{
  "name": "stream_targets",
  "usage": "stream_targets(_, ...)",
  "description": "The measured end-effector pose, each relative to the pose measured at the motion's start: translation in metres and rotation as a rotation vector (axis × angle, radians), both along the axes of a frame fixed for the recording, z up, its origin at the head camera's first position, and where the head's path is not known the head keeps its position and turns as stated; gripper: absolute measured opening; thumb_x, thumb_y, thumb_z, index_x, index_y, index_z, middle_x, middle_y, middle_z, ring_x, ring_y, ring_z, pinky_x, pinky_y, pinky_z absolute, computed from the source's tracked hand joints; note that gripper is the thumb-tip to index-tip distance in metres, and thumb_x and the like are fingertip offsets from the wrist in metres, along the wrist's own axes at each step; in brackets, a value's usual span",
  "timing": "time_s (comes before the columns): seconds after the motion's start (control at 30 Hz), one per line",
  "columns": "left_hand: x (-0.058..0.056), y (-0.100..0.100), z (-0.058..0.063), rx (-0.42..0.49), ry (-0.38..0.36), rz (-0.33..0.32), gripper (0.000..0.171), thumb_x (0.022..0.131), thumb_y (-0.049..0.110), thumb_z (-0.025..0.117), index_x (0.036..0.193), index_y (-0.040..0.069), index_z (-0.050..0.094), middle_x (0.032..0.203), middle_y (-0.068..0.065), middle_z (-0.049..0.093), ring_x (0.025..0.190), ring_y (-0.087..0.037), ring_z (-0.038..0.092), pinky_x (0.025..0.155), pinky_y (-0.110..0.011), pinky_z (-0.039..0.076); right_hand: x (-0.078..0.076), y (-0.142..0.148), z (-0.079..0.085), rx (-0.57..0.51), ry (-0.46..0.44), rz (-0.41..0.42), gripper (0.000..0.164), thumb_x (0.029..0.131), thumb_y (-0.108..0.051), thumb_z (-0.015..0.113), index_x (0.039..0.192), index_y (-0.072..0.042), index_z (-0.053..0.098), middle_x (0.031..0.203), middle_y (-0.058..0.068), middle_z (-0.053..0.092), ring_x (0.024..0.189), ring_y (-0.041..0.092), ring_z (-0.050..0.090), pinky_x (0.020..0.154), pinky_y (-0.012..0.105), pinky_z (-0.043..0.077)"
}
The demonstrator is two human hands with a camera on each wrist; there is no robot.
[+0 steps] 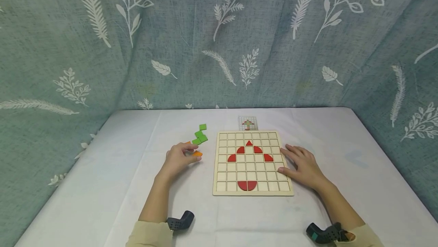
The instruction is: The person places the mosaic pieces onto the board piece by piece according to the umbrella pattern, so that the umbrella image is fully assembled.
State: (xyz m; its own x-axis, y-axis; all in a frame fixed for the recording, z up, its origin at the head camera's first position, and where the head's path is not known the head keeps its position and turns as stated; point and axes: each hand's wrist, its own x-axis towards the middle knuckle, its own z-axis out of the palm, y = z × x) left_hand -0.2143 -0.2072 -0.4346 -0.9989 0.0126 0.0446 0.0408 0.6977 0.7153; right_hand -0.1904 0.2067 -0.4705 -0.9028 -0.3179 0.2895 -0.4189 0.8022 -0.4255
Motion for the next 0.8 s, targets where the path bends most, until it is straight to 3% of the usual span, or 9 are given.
stream_targets(0.23, -0.0022, 0.0031, -0.0105, -0.106, 0.002, 0.041, 0.040, 0.073, 0.028, 0.079, 0.107, 0.010, 0.071, 0.106, -0.006, 0.067, 0.107, -0.030, 0.052, 0.092, -0.047, 0.031, -0.0014, 0.0016, -0.0010, 0.019, -0.034, -0.003, 0.070, 0.080, -0.046, 0.069, 0.137, -0.010, 0.050, 0.144, 0.017, 0.041, 0.129, 0.039, 0.033, 0.101, 0.062, 0.020)
stream_targets(0.5, 0.0023, 0.0057, -0.0073, -0.130, -0.004, 0.019, 0.036, 0.075, 0.025, 0.079, 0.106, 0.009, 0.071, 0.098, -0.005, 0.070, 0.102, -0.028, 0.053, 0.092, -0.046, 0.038, -0.0008, 0.0003, 0.0005, 0.020, -0.029, 0.005, 0.069, 0.080, -0.045, 0.068, 0.136, -0.010, 0.050, 0.144, 0.017, 0.042, 0.128, 0.039, 0.033, 0.101, 0.062, 0.020)
stream_targets(0.67, 0.0025, 0.0062, -0.0062, -0.065, -0.023, -0.044, 0.027, 0.076, 0.018, 0.077, 0.100, 0.008, 0.071, 0.097, -0.004, 0.069, 0.096, -0.023, 0.058, 0.088, -0.041, 0.043, -0.0008, -0.0003, 0.0000, 0.019, -0.021, 0.006, 0.069, 0.080, -0.045, 0.068, 0.136, -0.009, 0.050, 0.143, 0.018, 0.041, 0.128, 0.039, 0.033, 0.101, 0.062, 0.021)
stream_targets(0.8, 0.0042, 0.0075, -0.0044, 0.000, -0.072, -0.058, 0.024, 0.078, 0.015, 0.075, 0.101, 0.009, 0.071, 0.099, -0.003, 0.067, 0.088, -0.018, 0.057, 0.081, -0.036, 0.045, -0.0002, -0.0006, 0.0003, 0.019, -0.023, 0.004, 0.070, 0.080, -0.045, 0.069, 0.136, -0.009, 0.050, 0.144, 0.017, 0.041, 0.128, 0.039, 0.033, 0.101, 0.062, 0.021)
